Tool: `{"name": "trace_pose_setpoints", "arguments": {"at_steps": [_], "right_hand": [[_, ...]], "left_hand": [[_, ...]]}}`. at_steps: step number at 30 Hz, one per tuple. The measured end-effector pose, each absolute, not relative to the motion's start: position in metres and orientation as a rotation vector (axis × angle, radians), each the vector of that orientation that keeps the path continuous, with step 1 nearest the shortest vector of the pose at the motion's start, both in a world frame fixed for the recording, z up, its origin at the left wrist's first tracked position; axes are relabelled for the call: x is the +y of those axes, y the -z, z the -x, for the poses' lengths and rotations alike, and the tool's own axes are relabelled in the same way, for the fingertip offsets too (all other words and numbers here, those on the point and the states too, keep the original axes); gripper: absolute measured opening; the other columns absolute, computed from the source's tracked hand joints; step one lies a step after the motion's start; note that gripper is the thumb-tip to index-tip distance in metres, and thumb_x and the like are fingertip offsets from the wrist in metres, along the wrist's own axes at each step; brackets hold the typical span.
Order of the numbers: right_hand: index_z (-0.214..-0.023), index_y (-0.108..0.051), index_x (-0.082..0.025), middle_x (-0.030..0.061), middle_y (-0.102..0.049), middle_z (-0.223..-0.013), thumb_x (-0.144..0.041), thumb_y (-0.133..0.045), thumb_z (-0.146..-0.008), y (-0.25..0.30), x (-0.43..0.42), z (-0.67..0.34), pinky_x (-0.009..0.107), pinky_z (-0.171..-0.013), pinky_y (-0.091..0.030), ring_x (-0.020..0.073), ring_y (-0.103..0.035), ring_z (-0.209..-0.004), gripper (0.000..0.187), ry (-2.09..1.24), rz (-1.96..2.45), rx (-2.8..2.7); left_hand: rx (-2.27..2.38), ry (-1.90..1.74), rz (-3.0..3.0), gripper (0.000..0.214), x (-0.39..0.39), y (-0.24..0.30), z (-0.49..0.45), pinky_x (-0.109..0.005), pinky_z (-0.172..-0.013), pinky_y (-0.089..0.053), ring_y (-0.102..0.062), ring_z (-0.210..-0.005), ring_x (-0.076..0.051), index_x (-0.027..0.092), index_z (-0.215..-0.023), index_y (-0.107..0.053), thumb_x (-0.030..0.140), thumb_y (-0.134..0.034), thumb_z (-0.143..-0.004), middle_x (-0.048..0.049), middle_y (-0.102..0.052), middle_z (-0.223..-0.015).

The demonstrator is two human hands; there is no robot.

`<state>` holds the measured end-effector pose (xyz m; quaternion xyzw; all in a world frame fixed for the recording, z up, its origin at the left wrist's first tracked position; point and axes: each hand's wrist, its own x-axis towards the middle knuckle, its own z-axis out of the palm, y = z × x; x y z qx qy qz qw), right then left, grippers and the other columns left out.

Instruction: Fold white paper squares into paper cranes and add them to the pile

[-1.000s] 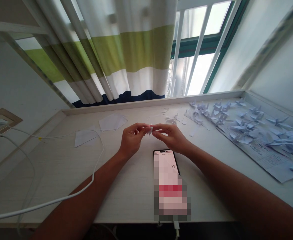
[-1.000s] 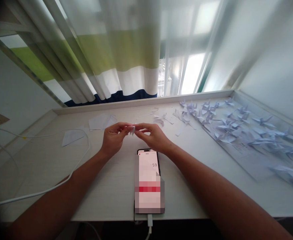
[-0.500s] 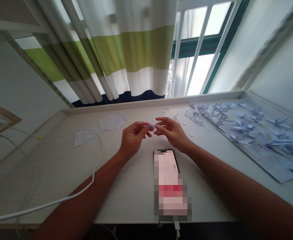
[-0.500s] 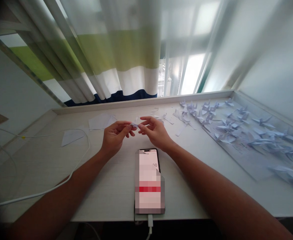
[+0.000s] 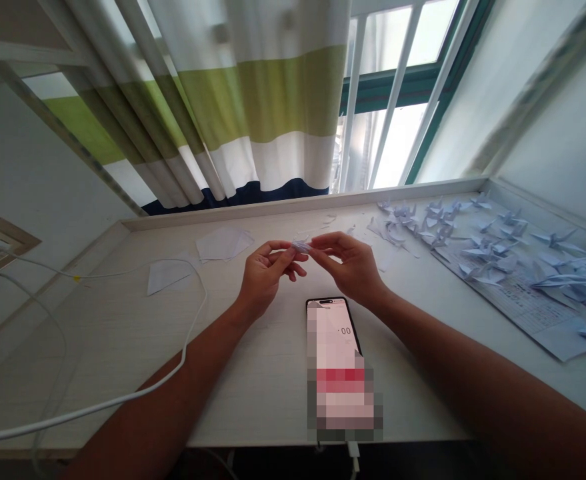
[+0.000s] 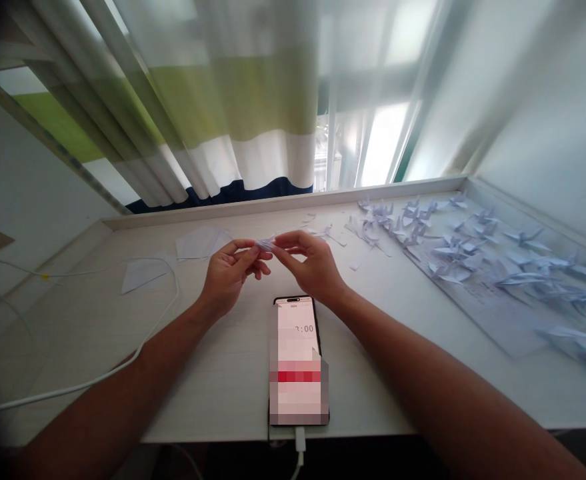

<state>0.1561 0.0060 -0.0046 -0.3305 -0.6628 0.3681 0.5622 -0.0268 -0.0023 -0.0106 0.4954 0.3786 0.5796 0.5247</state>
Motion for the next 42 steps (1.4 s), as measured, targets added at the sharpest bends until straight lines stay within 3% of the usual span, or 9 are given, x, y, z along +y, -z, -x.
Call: {"name": "trace_pose_setpoints", "arguments": {"at_steps": [6, 11, 16, 25, 38, 42], "right_hand": [[-0.094, -0.080, -0.023, 0.0057, -0.082, -0.095, -0.046, -0.083, -0.083, 0.005, 0.010, -0.158, 0.047, -0.091, -0.066, 0.0235, -0.079, -0.089, 0.026, -0.949, 0.759, -1.532], [-0.091, -0.081, -0.022, 0.0046, -0.082, -0.091, -0.043, -0.086, -0.080, 0.005, 0.010, -0.157, 0.046, -0.091, -0.066, 0.0230, -0.079, -0.088, 0.024, -1.069, 0.689, -1.540], [-0.090, -0.081, -0.022, 0.0054, -0.082, -0.089, -0.047, -0.088, -0.078, 0.003, 0.009, -0.156, 0.046, -0.088, -0.067, 0.0236, -0.079, -0.086, 0.028, -1.056, 0.736, -1.542], [-0.090, -0.081, -0.021, 0.0056, -0.081, -0.088, -0.048, -0.087, -0.078, 0.002, 0.013, -0.161, 0.044, -0.085, -0.066, 0.0234, -0.078, -0.085, 0.030, -1.044, 0.768, -1.549], [-0.092, -0.080, -0.020, 0.0045, -0.080, -0.088, -0.033, -0.081, -0.084, 0.000, 0.012, -0.160, 0.040, -0.084, -0.062, 0.0211, -0.076, -0.084, 0.015, -0.956, 0.795, -1.647], [-0.102, -0.078, -0.020, 0.0048, -0.079, -0.092, -0.035, -0.081, -0.086, 0.002, 0.013, -0.159, 0.040, -0.084, -0.063, 0.0204, -0.075, -0.086, 0.022, -1.015, 0.766, -1.565]], "left_hand": [[0.985, -1.373, -1.408, 0.028, 0.001, 0.012, 0.035, -0.027, -0.066, -0.056, -0.072, -0.089, -0.019, 0.017, -0.087, -0.074, 0.037, -0.089, -0.074, -0.0078, -0.078, -0.100], [1.022, -1.350, -1.352, 0.032, 0.001, 0.010, 0.039, -0.030, -0.073, -0.058, -0.071, -0.074, -0.016, 0.016, -0.079, -0.073, 0.034, -0.095, -0.065, -0.0025, -0.076, -0.077], [1.042, -1.337, -1.337, 0.034, 0.000, 0.010, 0.039, -0.032, -0.074, -0.060, -0.073, -0.074, -0.018, 0.017, -0.074, -0.072, 0.037, -0.097, -0.062, -0.0029, -0.076, -0.075], [1.032, -1.246, -1.436, 0.029, -0.005, 0.001, 0.037, -0.033, -0.069, -0.058, -0.077, -0.078, -0.023, 0.017, -0.092, -0.081, 0.041, -0.088, -0.077, -0.0095, -0.081, -0.084], [1.056, -1.032, -1.633, 0.029, 0.000, 0.001, 0.045, -0.028, -0.061, -0.051, -0.068, -0.072, -0.018, 0.018, -0.087, -0.079, 0.046, -0.079, -0.086, -0.0071, -0.077, -0.080], [1.029, -1.112, -1.604, 0.031, 0.001, 0.003, 0.042, -0.026, -0.061, -0.048, -0.064, -0.067, -0.015, 0.017, -0.086, -0.073, 0.047, -0.075, -0.089, -0.0046, -0.074, -0.074]]}}
